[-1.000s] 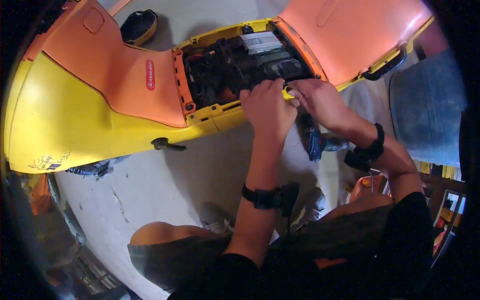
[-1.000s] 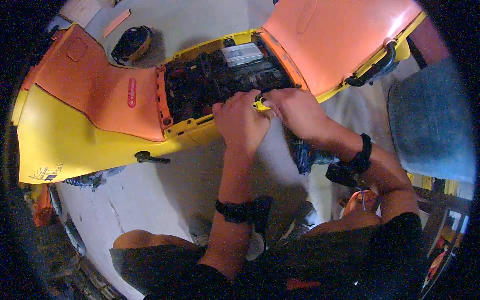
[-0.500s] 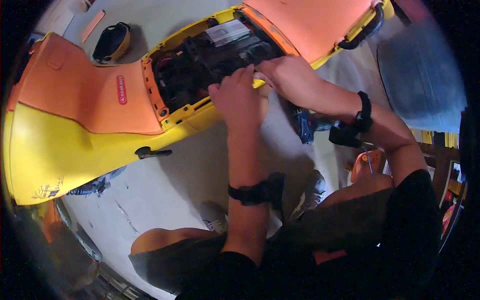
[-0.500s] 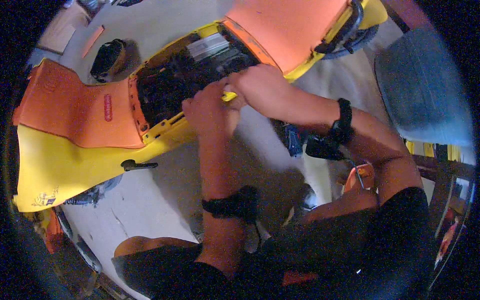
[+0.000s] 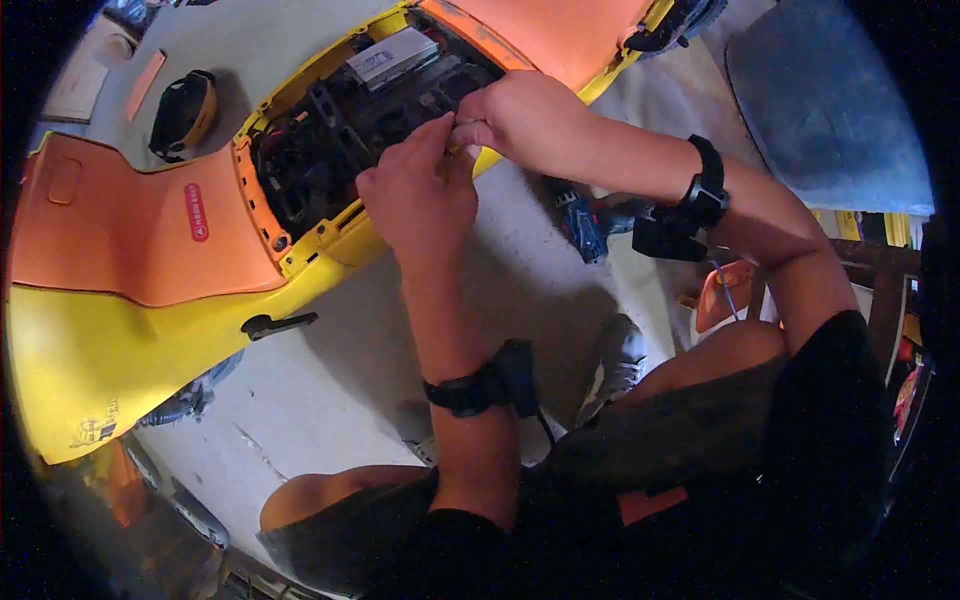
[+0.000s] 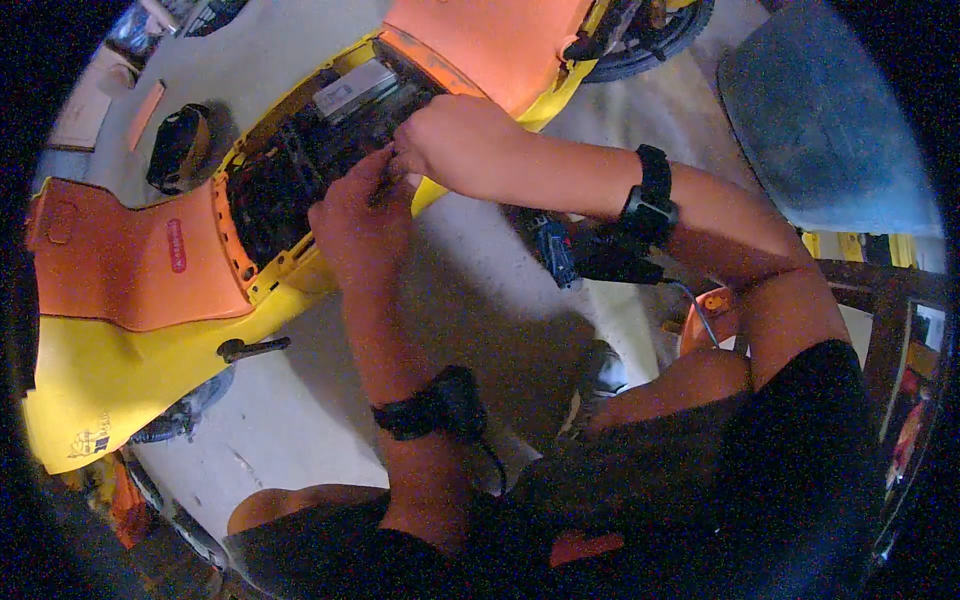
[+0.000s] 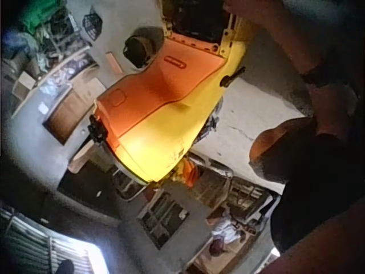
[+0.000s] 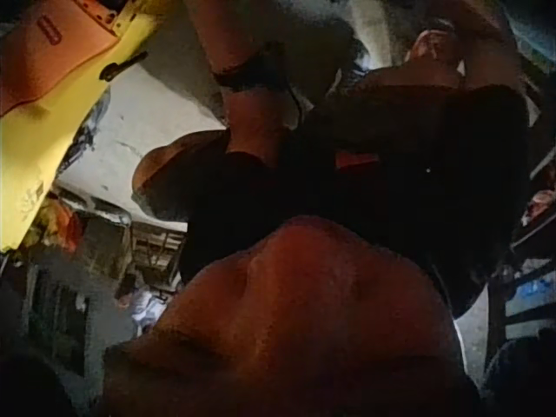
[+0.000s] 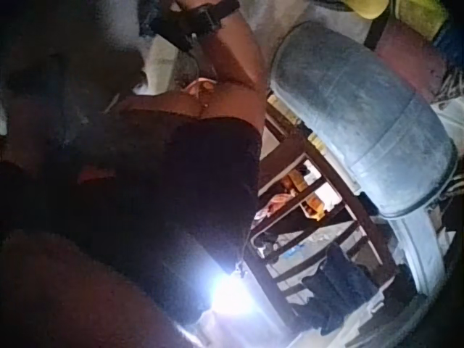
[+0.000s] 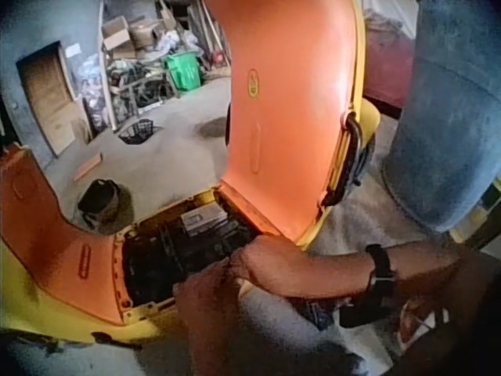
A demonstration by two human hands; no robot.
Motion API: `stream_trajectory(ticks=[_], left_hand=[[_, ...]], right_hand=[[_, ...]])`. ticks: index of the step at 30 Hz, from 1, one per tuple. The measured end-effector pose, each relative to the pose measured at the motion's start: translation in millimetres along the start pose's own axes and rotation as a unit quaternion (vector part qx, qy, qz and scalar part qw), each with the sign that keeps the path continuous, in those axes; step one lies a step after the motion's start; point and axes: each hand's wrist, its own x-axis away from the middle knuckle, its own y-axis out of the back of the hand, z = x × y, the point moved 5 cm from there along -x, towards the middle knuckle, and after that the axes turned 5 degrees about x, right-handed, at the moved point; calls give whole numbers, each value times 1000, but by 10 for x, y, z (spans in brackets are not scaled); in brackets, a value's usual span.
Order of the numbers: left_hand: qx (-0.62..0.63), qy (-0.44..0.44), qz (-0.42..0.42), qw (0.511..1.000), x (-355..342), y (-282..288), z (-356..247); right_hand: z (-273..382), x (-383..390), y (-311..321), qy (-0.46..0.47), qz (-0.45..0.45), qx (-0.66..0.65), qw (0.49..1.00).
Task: Repairing and inspecting the battery compartment and internal wiring of an electric scooter.
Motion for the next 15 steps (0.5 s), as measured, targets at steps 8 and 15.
stream_trajectory(ticks=[8,15], left_hand=[[48,66,10,997,-14,-41,-25],[85,88,6,992,-27,-14,0]], right_hand=[[-22,-47,87,3,9,-4,1000],[-83,-86,59,-42,53,-17,998]])
